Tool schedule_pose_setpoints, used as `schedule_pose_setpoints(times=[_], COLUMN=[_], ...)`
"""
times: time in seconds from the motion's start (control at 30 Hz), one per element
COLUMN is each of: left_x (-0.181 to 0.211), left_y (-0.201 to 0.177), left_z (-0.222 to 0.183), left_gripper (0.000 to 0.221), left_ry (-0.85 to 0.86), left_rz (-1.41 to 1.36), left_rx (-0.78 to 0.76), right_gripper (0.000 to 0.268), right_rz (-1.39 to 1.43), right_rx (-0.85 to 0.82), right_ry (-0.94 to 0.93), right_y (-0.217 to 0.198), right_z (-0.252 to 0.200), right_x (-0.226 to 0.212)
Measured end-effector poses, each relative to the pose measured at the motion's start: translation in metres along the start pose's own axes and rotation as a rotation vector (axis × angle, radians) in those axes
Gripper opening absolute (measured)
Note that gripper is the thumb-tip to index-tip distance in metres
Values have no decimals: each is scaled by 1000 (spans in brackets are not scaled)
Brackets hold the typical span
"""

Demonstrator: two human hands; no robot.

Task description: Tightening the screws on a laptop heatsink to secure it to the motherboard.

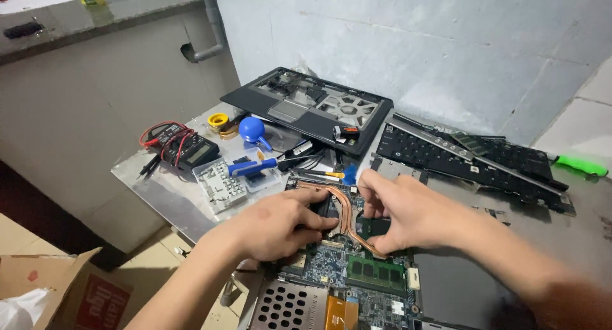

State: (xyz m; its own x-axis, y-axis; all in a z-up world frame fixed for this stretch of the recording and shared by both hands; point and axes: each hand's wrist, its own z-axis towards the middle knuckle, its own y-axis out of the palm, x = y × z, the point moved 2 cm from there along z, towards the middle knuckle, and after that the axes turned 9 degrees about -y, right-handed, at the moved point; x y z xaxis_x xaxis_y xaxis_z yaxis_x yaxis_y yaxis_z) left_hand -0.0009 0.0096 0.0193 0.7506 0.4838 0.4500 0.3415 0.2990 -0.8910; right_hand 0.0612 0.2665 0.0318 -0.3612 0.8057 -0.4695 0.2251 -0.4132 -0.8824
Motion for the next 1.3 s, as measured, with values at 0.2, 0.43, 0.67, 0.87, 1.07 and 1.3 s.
schedule_pose_setpoints(times=[0.2, 0.43, 0.67, 0.87, 1.07, 1.3], left_x=[-7, -5, -5, 0, -1, 4], left_y=[4, 3, 4, 5, 9, 7], left_z=[1, 1, 3, -1, -4, -7], left_gripper=[32, 33, 33, 35, 35, 36], left_ry=[-4, -21, -10, -36, -81, -126], left_rz=[-13, 7, 15, 10, 24, 20], left_rx=[7, 0, -3, -20, -41, -68], right_gripper=[59, 62, 69, 74, 77, 77], right_rz=[-45, -52, -163, -246, -229, -189], right_rx=[-65, -128, -271, -370, -357, -300], right_ry=[17, 58, 147, 108, 91, 109], right_y=[-8, -6, -14, -9, -15, -11], right_z=[-4, 3, 14, 16, 22, 17], right_x=[-18, -20, -37, -47, -46, -37])
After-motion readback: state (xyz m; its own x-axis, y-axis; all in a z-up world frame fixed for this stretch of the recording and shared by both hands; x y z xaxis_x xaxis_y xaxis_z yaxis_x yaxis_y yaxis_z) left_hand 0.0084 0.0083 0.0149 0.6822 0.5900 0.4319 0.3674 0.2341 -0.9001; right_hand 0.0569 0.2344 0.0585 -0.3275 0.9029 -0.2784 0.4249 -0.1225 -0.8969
